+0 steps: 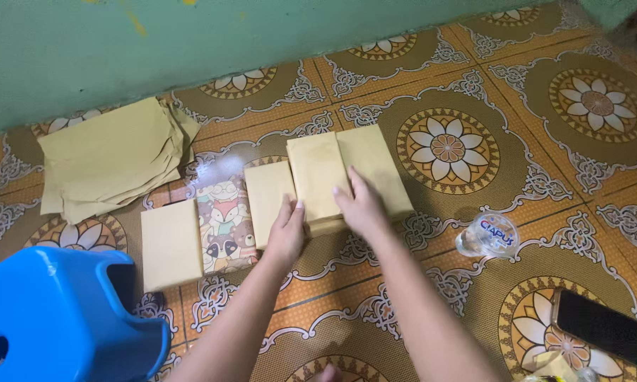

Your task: The person wraps small rectangular items in brown paper, folding the edges and securing them with tape. They use scissors to cut tape and place the finished wrapped items in a neat stack on the floor.

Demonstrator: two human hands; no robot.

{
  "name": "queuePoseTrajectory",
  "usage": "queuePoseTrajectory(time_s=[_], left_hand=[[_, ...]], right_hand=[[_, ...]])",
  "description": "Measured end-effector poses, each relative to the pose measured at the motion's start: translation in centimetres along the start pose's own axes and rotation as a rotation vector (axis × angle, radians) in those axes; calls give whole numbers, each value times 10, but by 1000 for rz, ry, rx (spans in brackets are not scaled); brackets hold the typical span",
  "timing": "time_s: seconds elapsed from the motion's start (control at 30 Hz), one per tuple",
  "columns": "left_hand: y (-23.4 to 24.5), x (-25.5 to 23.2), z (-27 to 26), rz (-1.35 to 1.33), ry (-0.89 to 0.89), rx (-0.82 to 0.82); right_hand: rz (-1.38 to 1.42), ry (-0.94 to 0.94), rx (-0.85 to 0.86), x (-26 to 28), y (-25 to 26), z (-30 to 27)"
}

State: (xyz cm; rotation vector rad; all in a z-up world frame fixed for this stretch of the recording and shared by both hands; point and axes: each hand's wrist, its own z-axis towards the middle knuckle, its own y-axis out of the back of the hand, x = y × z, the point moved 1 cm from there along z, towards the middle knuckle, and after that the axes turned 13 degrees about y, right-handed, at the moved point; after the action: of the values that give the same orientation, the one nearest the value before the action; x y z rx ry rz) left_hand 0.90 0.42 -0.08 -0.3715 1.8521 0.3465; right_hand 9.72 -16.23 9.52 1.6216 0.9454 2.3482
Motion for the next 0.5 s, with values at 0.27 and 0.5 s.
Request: queuePoseTrajectory(time_s=[0.27,0.5], left_hand=[[18,-19,-63,-106,247,2],[64,-7,-130,-114,197,141]], right_hand=[[418,-152,2,-21,-22,-61],[430,-334,170,-2,-8,-117]])
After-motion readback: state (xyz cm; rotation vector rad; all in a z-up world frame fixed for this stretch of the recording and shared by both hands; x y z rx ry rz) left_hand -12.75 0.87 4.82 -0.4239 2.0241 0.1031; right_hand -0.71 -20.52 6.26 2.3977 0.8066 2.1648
